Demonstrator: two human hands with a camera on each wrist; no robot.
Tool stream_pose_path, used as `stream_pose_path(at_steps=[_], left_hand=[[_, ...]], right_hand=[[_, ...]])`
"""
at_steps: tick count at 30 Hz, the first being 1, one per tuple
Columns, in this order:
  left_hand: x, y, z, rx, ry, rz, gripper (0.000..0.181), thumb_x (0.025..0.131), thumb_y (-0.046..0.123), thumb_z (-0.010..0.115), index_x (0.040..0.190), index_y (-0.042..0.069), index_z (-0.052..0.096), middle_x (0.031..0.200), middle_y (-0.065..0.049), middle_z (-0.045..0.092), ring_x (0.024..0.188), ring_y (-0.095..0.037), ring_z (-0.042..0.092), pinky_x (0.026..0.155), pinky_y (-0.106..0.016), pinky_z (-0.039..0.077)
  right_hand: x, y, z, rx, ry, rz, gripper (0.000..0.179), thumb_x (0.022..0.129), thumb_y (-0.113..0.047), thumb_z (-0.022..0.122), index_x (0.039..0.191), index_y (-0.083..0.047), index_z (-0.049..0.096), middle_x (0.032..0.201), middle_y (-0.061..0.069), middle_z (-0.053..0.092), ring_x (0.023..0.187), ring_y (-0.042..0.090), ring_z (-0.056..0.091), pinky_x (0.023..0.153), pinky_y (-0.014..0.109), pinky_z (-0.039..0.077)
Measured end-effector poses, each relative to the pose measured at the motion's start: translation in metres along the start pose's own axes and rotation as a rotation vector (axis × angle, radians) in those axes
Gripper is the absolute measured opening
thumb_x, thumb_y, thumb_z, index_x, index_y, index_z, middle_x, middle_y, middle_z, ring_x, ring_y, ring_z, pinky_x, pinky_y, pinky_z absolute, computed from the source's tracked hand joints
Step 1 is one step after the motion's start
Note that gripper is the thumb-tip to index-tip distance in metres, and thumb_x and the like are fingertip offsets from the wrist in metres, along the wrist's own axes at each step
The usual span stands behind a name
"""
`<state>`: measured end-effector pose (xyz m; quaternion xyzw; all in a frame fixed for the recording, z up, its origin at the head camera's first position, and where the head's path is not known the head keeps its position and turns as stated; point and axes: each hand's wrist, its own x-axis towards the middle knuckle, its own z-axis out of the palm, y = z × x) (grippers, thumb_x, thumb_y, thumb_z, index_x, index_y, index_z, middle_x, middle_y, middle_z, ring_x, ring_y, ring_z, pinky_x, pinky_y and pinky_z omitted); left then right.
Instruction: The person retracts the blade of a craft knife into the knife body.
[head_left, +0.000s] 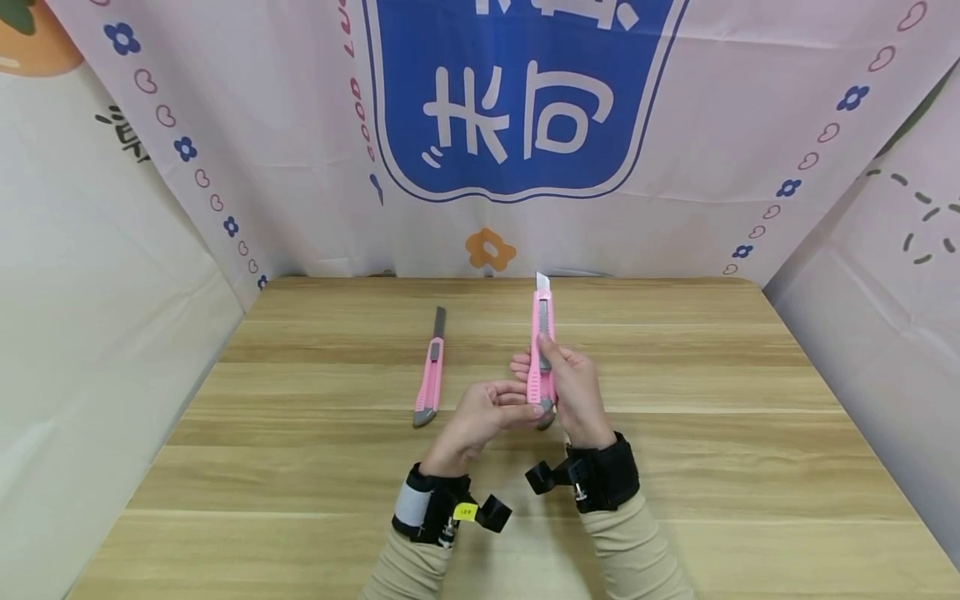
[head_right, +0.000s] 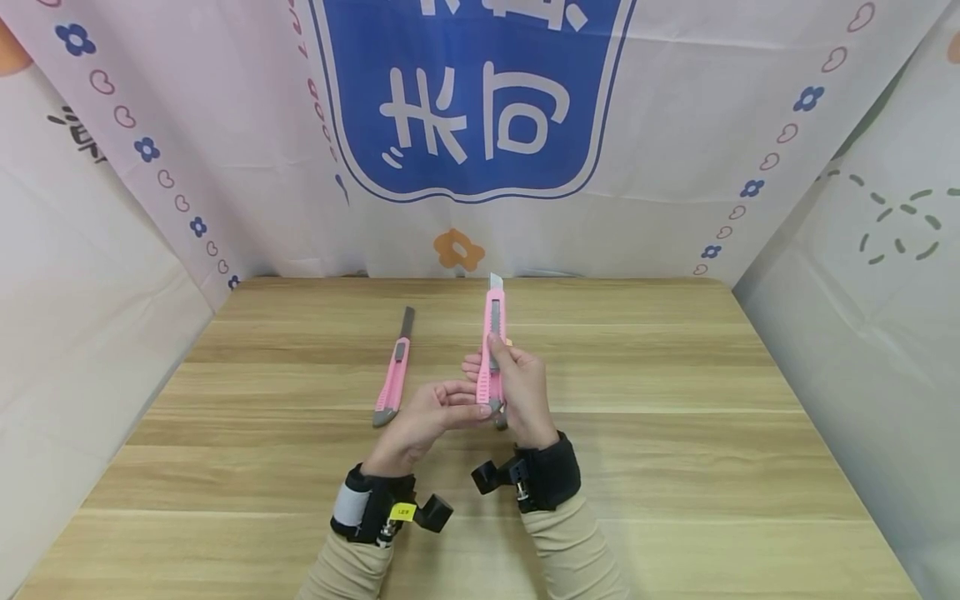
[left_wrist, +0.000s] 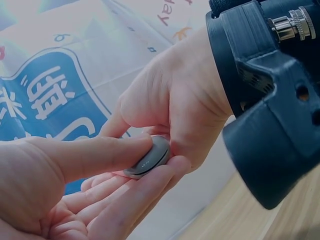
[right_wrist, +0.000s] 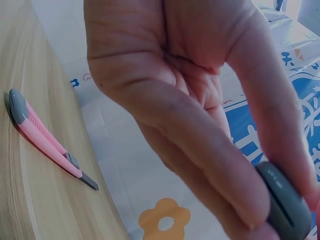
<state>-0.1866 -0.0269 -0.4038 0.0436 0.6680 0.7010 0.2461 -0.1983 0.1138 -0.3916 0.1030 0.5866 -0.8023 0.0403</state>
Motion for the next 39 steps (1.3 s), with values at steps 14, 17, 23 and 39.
stream_pose_path(at_steps=[14, 17, 23, 39], left_hand=[[-0.0023, 0.0019, 0.0006, 0.012, -0.047, 0.027, 0.034, 0.084, -0.003, 0.067, 0.116, -0.011, 0.061, 0.105, -0.013, 0.073, 0.082, -0.005, 0.069, 0.083, -0.024, 0.060], [-0.0020, 0.0018, 0.0006, 0.015, -0.046, 0.023, 0.033, 0.084, -0.003, 0.067, 0.116, -0.011, 0.061, 0.104, -0.013, 0.073, 0.081, -0.005, 0.069, 0.082, -0.024, 0.060], [-0.0022, 0.0017, -0.0001, 0.014, -0.052, 0.017, 0.033, 0.085, -0.003, 0.066, 0.116, -0.010, 0.061, 0.106, -0.014, 0.073, 0.080, -0.004, 0.069, 0.083, -0.024, 0.060], [-0.0038, 0.0029, -0.0021, -0.019, -0.077, 0.018, 0.033, 0.087, -0.003, 0.064, 0.119, -0.011, 0.059, 0.110, -0.016, 0.071, 0.084, -0.005, 0.069, 0.086, -0.026, 0.060]], right_hand=[[-0.0012, -0.0008, -0.0025, -0.011, -0.014, -0.020, 0.044, 0.099, -0.026, 0.053, 0.123, 0.010, 0.057, 0.075, -0.001, 0.076, 0.074, 0.013, 0.075, 0.074, 0.031, 0.062], [-0.0009, -0.0003, -0.0032, -0.009, -0.018, -0.019, 0.043, 0.099, -0.025, 0.053, 0.124, 0.009, 0.057, 0.075, 0.000, 0.076, 0.075, 0.014, 0.075, 0.074, 0.032, 0.062], [-0.0011, -0.0003, -0.0029, -0.002, -0.027, -0.023, 0.040, 0.100, -0.021, 0.052, 0.126, 0.009, 0.055, 0.075, -0.001, 0.076, 0.075, 0.014, 0.075, 0.075, 0.032, 0.062], [0.0000, -0.0001, 0.0004, -0.002, -0.016, -0.041, 0.038, 0.098, -0.015, 0.054, 0.122, 0.015, 0.055, 0.074, -0.003, 0.075, 0.073, 0.011, 0.074, 0.074, 0.028, 0.062]])
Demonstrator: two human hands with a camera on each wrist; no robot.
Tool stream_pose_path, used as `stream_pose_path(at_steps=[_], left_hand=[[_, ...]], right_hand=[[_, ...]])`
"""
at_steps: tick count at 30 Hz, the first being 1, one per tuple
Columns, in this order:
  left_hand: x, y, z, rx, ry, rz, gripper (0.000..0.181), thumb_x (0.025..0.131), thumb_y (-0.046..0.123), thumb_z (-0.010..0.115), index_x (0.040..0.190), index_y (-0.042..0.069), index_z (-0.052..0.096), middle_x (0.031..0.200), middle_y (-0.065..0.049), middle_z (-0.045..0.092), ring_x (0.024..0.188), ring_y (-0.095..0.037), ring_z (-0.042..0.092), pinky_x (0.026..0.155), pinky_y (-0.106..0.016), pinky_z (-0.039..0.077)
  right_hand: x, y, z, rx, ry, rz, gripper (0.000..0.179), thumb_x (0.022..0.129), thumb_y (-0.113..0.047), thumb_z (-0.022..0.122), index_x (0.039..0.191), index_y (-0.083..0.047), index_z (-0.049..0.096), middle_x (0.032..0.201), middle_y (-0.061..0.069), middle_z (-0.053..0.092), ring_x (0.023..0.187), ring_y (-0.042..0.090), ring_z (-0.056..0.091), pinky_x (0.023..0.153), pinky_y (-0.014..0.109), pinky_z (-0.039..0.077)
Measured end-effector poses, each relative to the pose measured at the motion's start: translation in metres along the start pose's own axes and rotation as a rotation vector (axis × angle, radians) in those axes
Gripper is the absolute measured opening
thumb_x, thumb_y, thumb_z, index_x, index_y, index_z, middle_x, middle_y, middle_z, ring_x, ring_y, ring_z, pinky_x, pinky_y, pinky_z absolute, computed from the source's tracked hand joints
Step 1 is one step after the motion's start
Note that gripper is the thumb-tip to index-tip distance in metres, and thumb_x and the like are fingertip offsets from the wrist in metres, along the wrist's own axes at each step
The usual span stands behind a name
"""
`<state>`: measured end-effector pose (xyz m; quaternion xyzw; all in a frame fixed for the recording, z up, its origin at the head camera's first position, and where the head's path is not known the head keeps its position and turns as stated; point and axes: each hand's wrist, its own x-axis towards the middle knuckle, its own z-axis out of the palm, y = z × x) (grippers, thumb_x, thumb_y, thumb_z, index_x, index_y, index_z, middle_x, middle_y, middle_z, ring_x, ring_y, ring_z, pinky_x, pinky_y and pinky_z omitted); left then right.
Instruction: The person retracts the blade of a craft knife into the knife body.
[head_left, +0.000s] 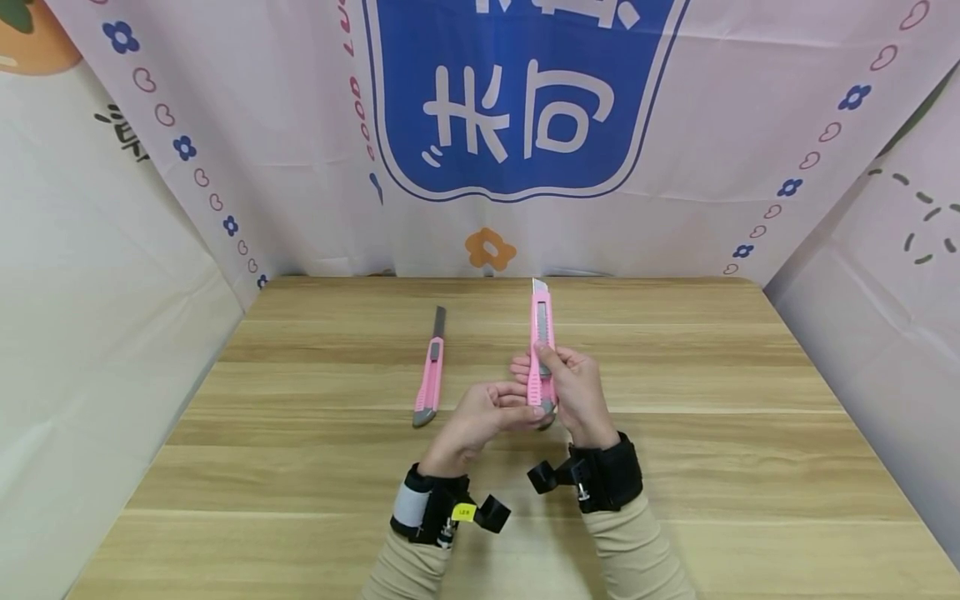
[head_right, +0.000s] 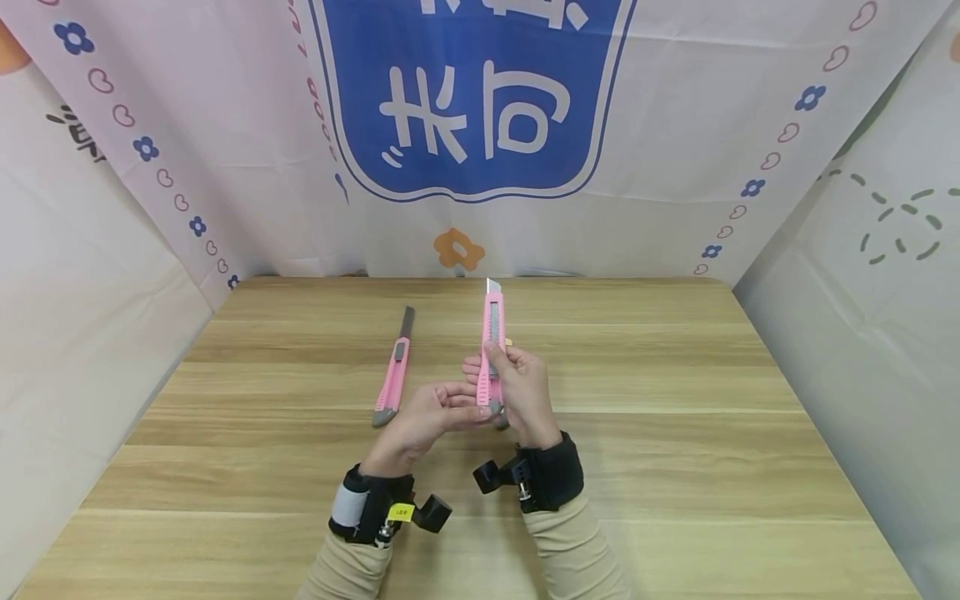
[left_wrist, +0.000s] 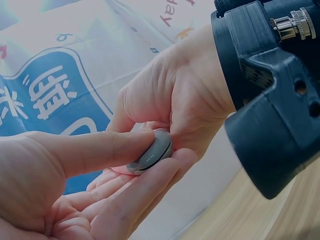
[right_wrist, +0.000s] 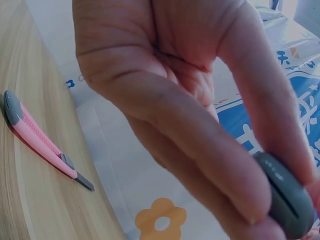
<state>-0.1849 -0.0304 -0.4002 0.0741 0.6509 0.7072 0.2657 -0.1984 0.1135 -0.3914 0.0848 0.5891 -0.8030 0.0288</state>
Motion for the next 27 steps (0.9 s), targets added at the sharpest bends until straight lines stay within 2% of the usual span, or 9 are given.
stream_pose_path(at_steps=[4, 12, 20, 27], left_hand=[[-0.0002, 0.0005, 0.0003, -0.003, 0.000, 0.007, 0.034, 0.087, -0.003, 0.064, 0.119, -0.012, 0.059, 0.111, -0.017, 0.071, 0.083, -0.005, 0.069, 0.086, -0.026, 0.060], [0.0000, -0.0003, -0.0013, -0.035, -0.022, 0.018, 0.034, 0.088, -0.002, 0.063, 0.120, -0.013, 0.058, 0.109, -0.016, 0.073, 0.084, -0.006, 0.071, 0.088, -0.028, 0.060], [-0.0003, 0.0006, -0.0013, -0.059, -0.032, 0.007, 0.034, 0.088, -0.001, 0.064, 0.121, -0.010, 0.059, 0.110, -0.017, 0.073, 0.098, -0.021, 0.073, 0.098, -0.042, 0.054], [0.0005, -0.0006, 0.0005, -0.054, -0.002, 0.008, 0.033, 0.088, -0.001, 0.064, 0.120, -0.009, 0.059, 0.108, -0.016, 0.073, 0.096, -0.021, 0.073, 0.090, -0.031, 0.059]], right_hand=[[-0.0011, -0.0013, -0.0001, 0.014, -0.008, 0.007, 0.037, 0.099, -0.014, 0.053, 0.124, 0.014, 0.054, 0.074, -0.003, 0.076, 0.074, 0.011, 0.074, 0.075, 0.029, 0.062], [-0.0039, -0.0035, -0.0017, -0.004, -0.034, 0.007, 0.036, 0.099, -0.010, 0.052, 0.130, 0.007, 0.052, 0.088, 0.003, 0.078, 0.081, 0.011, 0.074, 0.083, 0.029, 0.060], [-0.0029, -0.0055, -0.0055, -0.030, -0.032, -0.005, 0.039, 0.100, -0.018, 0.051, 0.132, 0.004, 0.052, 0.093, 0.004, 0.078, 0.085, 0.010, 0.074, 0.090, 0.035, 0.058], [-0.0027, -0.0067, -0.0049, -0.008, -0.009, 0.009, 0.040, 0.100, -0.023, 0.052, 0.129, 0.004, 0.055, 0.090, 0.001, 0.077, 0.084, 0.010, 0.074, 0.085, 0.031, 0.060]])
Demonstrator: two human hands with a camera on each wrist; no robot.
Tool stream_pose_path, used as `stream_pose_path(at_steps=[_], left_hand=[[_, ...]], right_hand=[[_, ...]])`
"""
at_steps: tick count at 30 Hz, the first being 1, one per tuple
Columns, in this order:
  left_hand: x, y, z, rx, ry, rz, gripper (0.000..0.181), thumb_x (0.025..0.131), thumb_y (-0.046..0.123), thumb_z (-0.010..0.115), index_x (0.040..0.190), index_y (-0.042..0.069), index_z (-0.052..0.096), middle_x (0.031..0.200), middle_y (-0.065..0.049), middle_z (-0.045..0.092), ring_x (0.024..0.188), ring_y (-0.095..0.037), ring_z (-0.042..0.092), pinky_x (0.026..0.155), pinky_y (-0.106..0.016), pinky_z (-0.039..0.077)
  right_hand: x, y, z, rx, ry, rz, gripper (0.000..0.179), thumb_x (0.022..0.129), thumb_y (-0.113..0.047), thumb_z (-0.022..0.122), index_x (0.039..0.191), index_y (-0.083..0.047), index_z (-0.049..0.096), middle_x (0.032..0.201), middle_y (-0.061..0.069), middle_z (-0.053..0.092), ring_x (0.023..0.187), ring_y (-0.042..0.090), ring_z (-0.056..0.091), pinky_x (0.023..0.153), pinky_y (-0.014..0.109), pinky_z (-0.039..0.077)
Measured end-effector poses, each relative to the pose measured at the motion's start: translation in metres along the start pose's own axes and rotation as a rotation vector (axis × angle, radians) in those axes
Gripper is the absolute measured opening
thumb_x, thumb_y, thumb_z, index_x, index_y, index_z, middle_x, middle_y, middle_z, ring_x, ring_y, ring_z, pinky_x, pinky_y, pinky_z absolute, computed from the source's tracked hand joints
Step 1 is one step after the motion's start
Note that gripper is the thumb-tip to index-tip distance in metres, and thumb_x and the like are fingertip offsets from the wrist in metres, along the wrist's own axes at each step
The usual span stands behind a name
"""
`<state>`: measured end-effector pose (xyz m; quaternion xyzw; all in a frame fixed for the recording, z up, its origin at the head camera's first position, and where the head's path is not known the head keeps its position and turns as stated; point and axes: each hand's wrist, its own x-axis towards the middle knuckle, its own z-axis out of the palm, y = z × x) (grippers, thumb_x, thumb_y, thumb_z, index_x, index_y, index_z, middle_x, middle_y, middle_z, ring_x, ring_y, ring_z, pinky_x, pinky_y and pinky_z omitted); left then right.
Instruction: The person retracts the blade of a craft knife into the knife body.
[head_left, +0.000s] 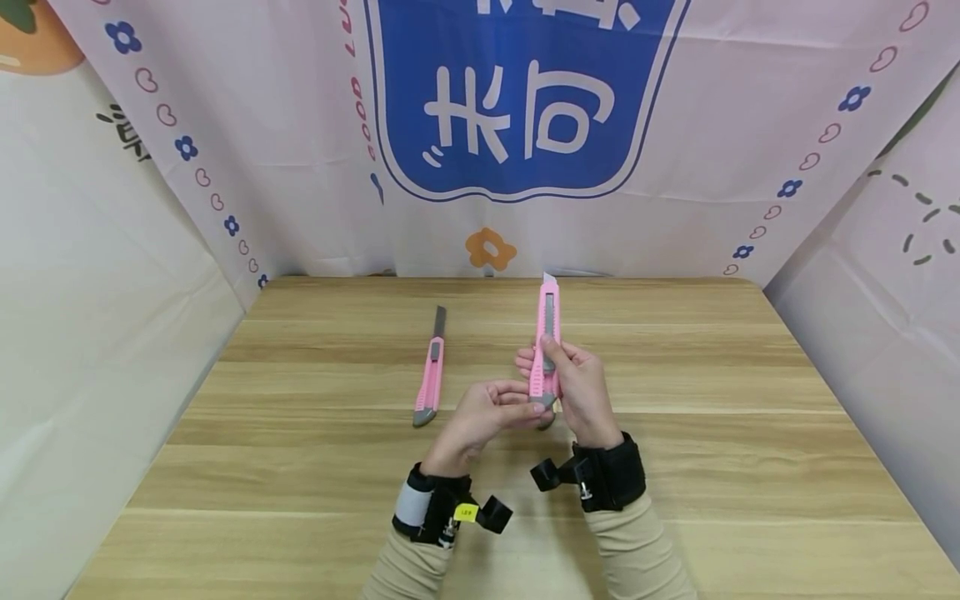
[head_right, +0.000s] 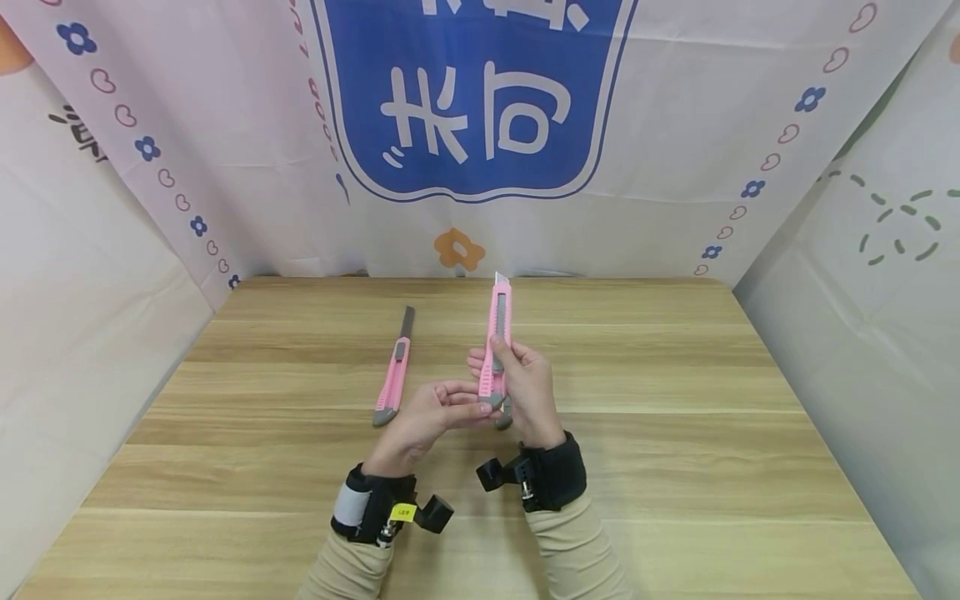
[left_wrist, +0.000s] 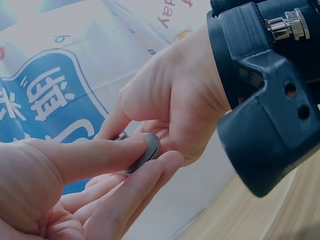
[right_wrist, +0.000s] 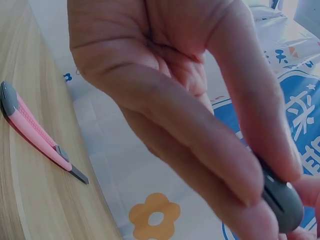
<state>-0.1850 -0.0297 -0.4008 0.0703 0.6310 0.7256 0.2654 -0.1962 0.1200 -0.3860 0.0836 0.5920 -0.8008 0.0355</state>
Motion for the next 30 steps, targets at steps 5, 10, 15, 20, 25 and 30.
stream_pose_path(at_steps=[5, 10, 15, 20, 25, 30], left_hand=[[0.0008, 0.0000, 0.0012, 0.010, 0.047, -0.012, 0.034, 0.087, -0.001, 0.066, 0.120, -0.008, 0.060, 0.108, -0.017, 0.073, 0.090, -0.014, 0.074, 0.092, -0.034, 0.058], [0.0016, -0.0004, 0.0016, 0.022, 0.065, -0.006, 0.034, 0.086, -0.002, 0.065, 0.119, -0.009, 0.060, 0.108, -0.018, 0.073, 0.085, -0.010, 0.073, 0.095, -0.040, 0.057], [0.0017, -0.0003, 0.0024, 0.036, 0.081, -0.003, 0.032, 0.086, -0.003, 0.065, 0.117, -0.009, 0.061, 0.107, -0.018, 0.073, 0.080, -0.006, 0.071, 0.092, -0.037, 0.058], [0.0012, 0.0002, 0.0026, 0.047, 0.081, -0.001, 0.031, 0.086, -0.003, 0.065, 0.117, -0.009, 0.061, 0.107, -0.018, 0.073, 0.079, -0.005, 0.071, 0.087, -0.031, 0.060], [0.0004, 0.0011, 0.0019, 0.035, 0.067, -0.005, 0.032, 0.088, -0.002, 0.064, 0.118, -0.009, 0.060, 0.107, -0.018, 0.073, 0.080, -0.006, 0.072, 0.092, -0.037, 0.058], [-0.0006, 0.0016, 0.0005, 0.031, 0.068, -0.017, 0.032, 0.087, -0.001, 0.065, 0.118, -0.008, 0.060, 0.107, -0.017, 0.073, 0.082, -0.008, 0.073, 0.092, -0.037, 0.058]], right_hand=[[0.0016, 0.0011, 0.0015, -0.032, 0.031, 0.020, 0.042, 0.099, -0.028, 0.054, 0.121, 0.007, 0.060, 0.086, 0.001, 0.077, 0.081, 0.010, 0.075, 0.078, 0.027, 0.061], [0.0025, 0.0036, 0.0031, -0.058, 0.053, 0.009, 0.040, 0.099, -0.028, 0.053, 0.119, 0.006, 0.061, 0.088, 0.005, 0.078, 0.080, 0.010, 0.075, 0.077, 0.027, 0.062], [0.0028, 0.0045, 0.0029, -0.053, 0.059, -0.013, 0.039, 0.099, -0.025, 0.054, 0.119, 0.008, 0.060, 0.087, 0.006, 0.078, 0.077, 0.010, 0.075, 0.075, 0.028, 0.062], [0.0020, 0.0040, 0.0019, -0.037, 0.045, -0.025, 0.038, 0.098, -0.022, 0.055, 0.119, 0.009, 0.060, 0.082, 0.001, 0.078, 0.076, 0.010, 0.075, 0.075, 0.029, 0.062], [0.0017, 0.0047, 0.0023, -0.029, 0.027, -0.034, 0.036, 0.098, -0.017, 0.055, 0.119, 0.012, 0.058, 0.080, -0.001, 0.077, 0.076, 0.009, 0.075, 0.075, 0.026, 0.062], [0.0013, 0.0054, 0.0029, -0.013, 0.019, -0.037, 0.035, 0.098, -0.015, 0.055, 0.119, 0.013, 0.058, 0.078, -0.002, 0.077, 0.076, 0.009, 0.075, 0.075, 0.024, 0.061]])
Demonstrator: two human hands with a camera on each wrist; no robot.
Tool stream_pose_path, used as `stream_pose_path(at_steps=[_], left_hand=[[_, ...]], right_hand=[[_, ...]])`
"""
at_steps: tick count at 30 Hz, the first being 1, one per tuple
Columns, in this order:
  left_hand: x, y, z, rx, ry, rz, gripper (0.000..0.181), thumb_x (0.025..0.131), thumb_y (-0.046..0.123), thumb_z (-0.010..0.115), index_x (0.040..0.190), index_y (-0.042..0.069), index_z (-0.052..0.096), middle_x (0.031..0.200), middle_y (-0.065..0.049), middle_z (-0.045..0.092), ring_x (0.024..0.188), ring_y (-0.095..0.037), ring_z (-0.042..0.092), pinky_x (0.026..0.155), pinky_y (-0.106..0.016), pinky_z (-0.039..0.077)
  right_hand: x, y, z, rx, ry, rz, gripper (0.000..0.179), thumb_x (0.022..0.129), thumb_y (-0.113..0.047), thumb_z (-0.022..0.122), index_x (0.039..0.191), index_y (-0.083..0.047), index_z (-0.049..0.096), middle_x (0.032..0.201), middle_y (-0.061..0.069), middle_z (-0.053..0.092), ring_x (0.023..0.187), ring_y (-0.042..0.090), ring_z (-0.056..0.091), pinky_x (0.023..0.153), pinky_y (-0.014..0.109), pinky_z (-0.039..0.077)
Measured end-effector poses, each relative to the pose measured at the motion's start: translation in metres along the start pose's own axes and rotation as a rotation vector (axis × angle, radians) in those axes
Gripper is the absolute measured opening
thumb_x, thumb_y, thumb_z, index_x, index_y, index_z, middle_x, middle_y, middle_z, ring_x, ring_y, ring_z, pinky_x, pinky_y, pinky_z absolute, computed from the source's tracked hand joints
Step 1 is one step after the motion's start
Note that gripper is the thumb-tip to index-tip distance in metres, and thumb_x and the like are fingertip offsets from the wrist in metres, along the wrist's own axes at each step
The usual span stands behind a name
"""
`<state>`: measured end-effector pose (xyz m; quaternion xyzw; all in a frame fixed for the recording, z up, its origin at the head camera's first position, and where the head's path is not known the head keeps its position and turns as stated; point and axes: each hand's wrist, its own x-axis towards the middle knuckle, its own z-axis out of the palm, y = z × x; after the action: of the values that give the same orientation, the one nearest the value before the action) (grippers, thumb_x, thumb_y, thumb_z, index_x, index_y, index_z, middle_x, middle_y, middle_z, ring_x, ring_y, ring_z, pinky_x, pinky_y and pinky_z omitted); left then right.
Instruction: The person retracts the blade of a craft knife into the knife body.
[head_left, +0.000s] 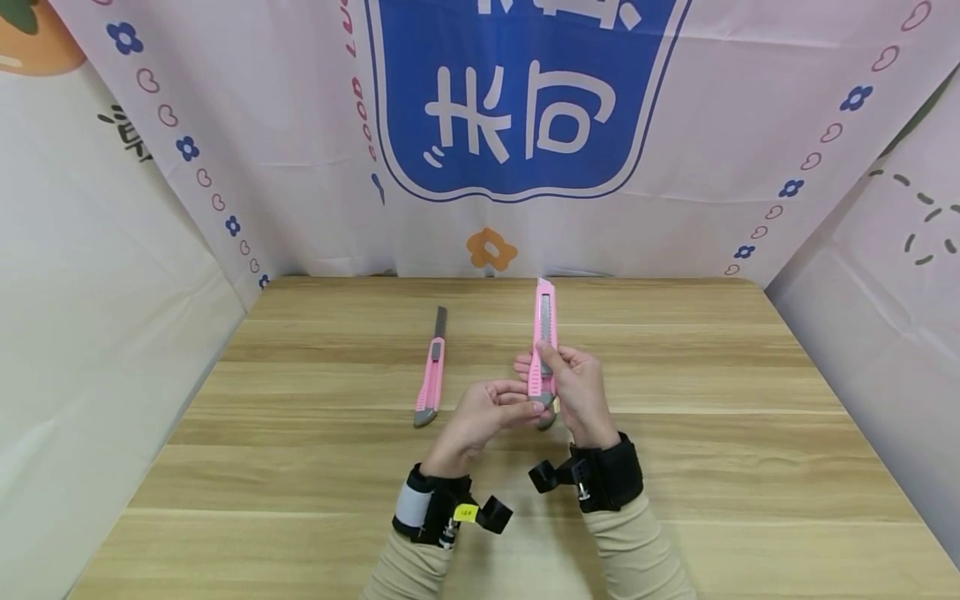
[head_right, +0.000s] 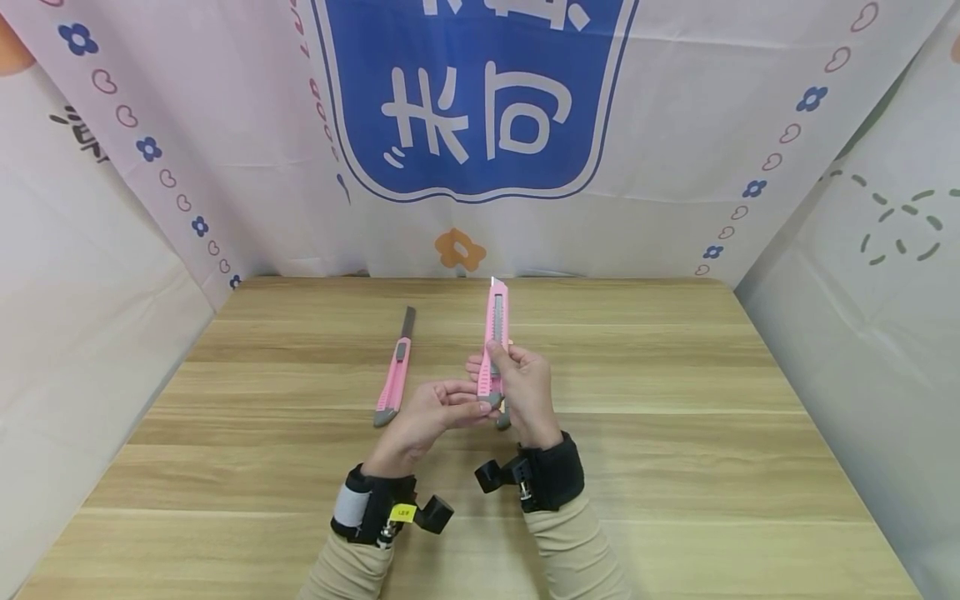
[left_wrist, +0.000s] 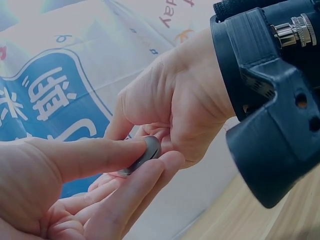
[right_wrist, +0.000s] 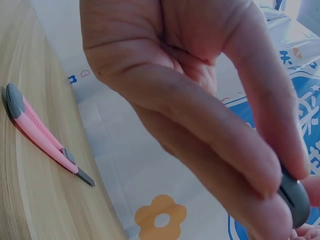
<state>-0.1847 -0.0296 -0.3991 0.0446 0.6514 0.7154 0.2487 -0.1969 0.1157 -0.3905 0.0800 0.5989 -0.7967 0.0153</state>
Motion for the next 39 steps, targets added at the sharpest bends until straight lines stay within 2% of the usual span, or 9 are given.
stream_pose_path(at_steps=[5, 9, 14, 23, 26, 32, 39], left_hand=[[-0.0003, -0.0003, -0.0011, -0.015, -0.008, 0.007, 0.031, 0.087, -0.001, 0.065, 0.118, -0.008, 0.060, 0.106, -0.017, 0.073, 0.085, -0.012, 0.074, 0.091, -0.035, 0.059], [-0.0003, -0.0002, -0.0010, -0.025, -0.010, 0.002, 0.032, 0.087, -0.001, 0.065, 0.118, -0.009, 0.060, 0.108, -0.017, 0.073, 0.084, -0.010, 0.073, 0.093, -0.036, 0.057], [0.0000, -0.0001, -0.0005, -0.025, -0.017, -0.001, 0.033, 0.087, -0.002, 0.064, 0.119, -0.009, 0.059, 0.108, -0.018, 0.072, 0.084, -0.010, 0.073, 0.094, -0.036, 0.057], [-0.0010, 0.0006, -0.0005, -0.027, -0.017, 0.004, 0.033, 0.088, -0.001, 0.065, 0.119, -0.010, 0.059, 0.106, -0.016, 0.073, 0.092, -0.019, 0.074, 0.096, -0.040, 0.055], [-0.0014, 0.0003, -0.0009, -0.033, -0.019, 0.009, 0.032, 0.088, -0.001, 0.064, 0.118, -0.009, 0.059, 0.106, -0.016, 0.073, 0.093, -0.020, 0.074, 0.095, -0.039, 0.057], [-0.0004, -0.0017, -0.0023, -0.051, -0.035, 0.020, 0.032, 0.088, -0.001, 0.064, 0.119, -0.010, 0.059, 0.105, -0.016, 0.074, 0.088, -0.015, 0.074, 0.087, -0.029, 0.060], [0.0006, -0.0018, -0.0017, -0.044, -0.058, 0.013, 0.033, 0.089, 0.001, 0.063, 0.119, -0.012, 0.058, 0.103, -0.018, 0.074, 0.086, -0.012, 0.074, 0.085, -0.027, 0.060]], right_hand=[[-0.0003, -0.0001, -0.0003, -0.011, -0.008, 0.000, 0.035, 0.098, -0.015, 0.054, 0.120, 0.012, 0.058, 0.079, -0.002, 0.077, 0.076, 0.009, 0.074, 0.075, 0.025, 0.061], [-0.0008, -0.0008, -0.0010, -0.021, -0.016, -0.001, 0.035, 0.099, -0.016, 0.054, 0.120, 0.012, 0.057, 0.083, 0.000, 0.078, 0.078, 0.009, 0.074, 0.076, 0.025, 0.061], [-0.0006, -0.0015, -0.0012, -0.015, -0.020, 0.003, 0.036, 0.099, -0.016, 0.054, 0.121, 0.012, 0.057, 0.079, -0.004, 0.077, 0.077, 0.009, 0.074, 0.076, 0.026, 0.062], [-0.0009, -0.0017, -0.0010, 0.004, -0.024, 0.007, 0.036, 0.098, -0.013, 0.054, 0.124, 0.012, 0.055, 0.079, -0.001, 0.077, 0.076, 0.009, 0.075, 0.076, 0.026, 0.061], [-0.0016, -0.0018, -0.0013, -0.009, -0.027, 0.012, 0.036, 0.098, -0.012, 0.053, 0.127, 0.009, 0.055, 0.082, 0.000, 0.078, 0.078, 0.009, 0.075, 0.078, 0.027, 0.061], [-0.0017, -0.0020, -0.0023, -0.030, -0.044, 0.020, 0.037, 0.098, -0.014, 0.055, 0.129, 0.006, 0.054, 0.088, 0.002, 0.078, 0.083, 0.010, 0.074, 0.082, 0.028, 0.061], [-0.0004, -0.0033, -0.0052, -0.044, -0.051, 0.011, 0.038, 0.098, -0.019, 0.055, 0.128, 0.006, 0.056, 0.090, 0.001, 0.078, 0.083, 0.009, 0.074, 0.086, 0.030, 0.060]])
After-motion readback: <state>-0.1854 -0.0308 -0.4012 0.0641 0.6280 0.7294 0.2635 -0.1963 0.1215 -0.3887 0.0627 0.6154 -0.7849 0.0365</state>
